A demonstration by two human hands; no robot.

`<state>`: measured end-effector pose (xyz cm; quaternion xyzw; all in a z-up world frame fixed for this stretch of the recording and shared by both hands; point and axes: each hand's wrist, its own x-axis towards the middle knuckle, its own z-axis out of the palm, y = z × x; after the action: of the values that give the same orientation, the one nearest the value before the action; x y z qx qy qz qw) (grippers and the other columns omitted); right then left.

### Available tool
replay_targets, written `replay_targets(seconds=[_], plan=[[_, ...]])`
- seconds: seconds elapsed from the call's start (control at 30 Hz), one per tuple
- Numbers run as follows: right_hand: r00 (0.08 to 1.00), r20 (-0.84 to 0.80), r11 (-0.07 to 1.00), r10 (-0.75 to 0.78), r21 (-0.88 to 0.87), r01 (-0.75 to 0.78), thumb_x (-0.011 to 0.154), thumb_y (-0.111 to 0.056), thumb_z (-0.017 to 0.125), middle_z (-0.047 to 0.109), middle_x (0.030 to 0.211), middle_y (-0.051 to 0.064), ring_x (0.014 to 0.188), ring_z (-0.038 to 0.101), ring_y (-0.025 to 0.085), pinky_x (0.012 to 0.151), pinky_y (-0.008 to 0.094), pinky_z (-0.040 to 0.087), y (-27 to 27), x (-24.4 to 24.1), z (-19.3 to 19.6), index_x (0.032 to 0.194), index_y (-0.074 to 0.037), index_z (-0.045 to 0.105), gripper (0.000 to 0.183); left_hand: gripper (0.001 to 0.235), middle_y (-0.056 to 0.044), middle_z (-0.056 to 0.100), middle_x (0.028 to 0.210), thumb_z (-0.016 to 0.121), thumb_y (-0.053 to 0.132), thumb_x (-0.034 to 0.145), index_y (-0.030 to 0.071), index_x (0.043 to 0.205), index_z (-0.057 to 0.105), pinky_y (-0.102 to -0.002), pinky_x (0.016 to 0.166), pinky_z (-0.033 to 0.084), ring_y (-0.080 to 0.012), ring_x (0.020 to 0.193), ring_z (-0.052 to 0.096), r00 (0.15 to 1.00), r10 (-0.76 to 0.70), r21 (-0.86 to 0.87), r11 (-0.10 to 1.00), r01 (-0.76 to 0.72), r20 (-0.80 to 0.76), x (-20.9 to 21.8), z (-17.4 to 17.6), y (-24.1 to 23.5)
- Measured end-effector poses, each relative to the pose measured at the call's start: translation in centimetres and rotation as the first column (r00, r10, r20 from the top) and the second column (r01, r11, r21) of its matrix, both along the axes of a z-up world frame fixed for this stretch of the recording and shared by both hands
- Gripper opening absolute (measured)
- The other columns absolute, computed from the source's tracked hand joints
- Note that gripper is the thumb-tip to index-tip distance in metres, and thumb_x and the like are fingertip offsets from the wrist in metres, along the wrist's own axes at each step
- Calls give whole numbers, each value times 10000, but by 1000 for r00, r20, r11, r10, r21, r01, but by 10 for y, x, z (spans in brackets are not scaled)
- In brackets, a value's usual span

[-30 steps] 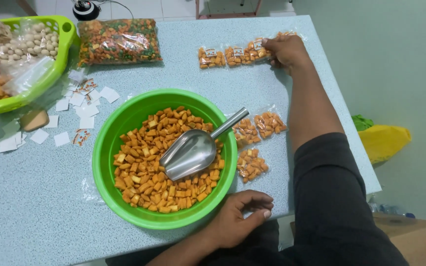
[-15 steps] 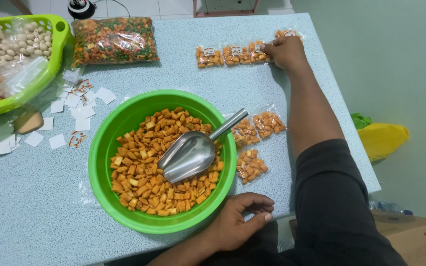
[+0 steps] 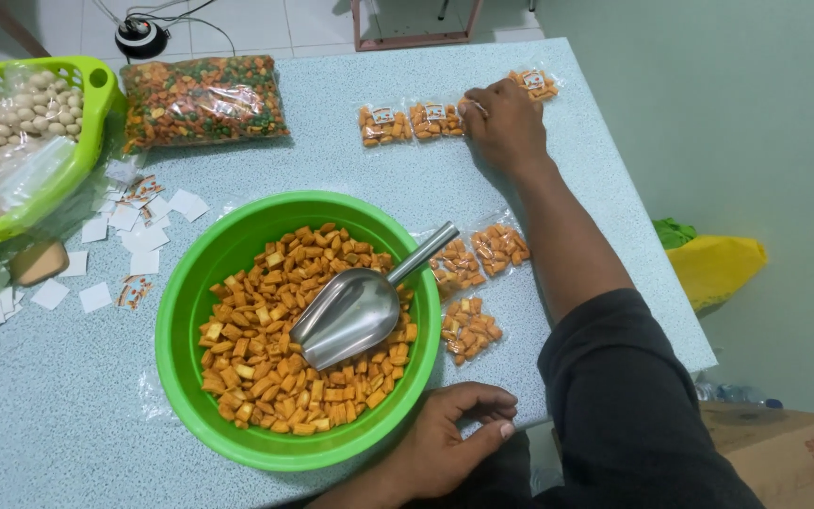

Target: The person scoops small, orange, cubed snacks from a green bowl into clear plastic bags using a metal scoop. They seal the bags, place them on the table, and occasionally affix small white labels to the packages.

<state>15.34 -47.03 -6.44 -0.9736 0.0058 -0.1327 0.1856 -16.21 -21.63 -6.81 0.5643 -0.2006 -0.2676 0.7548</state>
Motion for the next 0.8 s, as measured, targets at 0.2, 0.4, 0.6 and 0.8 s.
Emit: replay_targets(seconds=[0.2,0.4,0.6,0.8], plan=[[925,162,908,-345,307,285,1005,-350,624,598,1211,113,1087,625,278,960,430,512,-72,44,-13,1197,-151,741,300,245,-81,765,1033,731,169,925,53,1141,733,-291,874,602,-139,921,713,999,1,0,1000,-1,-47,0,1,1],[807,-270,699,-525,403,590,876,-590,666,700,1266,-26,1218,618,219,1046,399,456,-82,57,19,1188,-254,724,462,234,-91,763,1031,750,138,917,60,1137,735,-271,866,609,-139,920,721,999,17,-35,999,-19,-51,2,-11,-4],[745,-324,672,-584,322,667,932,-402,651,686,1119,-84,1150,543,213,1042,479,310,-76,66,9,896,-311,678,102,246,-81,762,1028,736,156,925,69,1155,727,-278,888,586,-140,947,719,997,8,-52,999,-12,-82,0,-11,-4],[891,110,778,-441,541,319,1027,-304,594,644,868,-43,817,601,115,762,316,515,-101,17,-14,880,-188,578,188,242,-72,771,1046,723,164,932,86,1161,717,-281,907,571,-139,990,717,999,-8,-12,1000,8,-47,1,-7,0]])
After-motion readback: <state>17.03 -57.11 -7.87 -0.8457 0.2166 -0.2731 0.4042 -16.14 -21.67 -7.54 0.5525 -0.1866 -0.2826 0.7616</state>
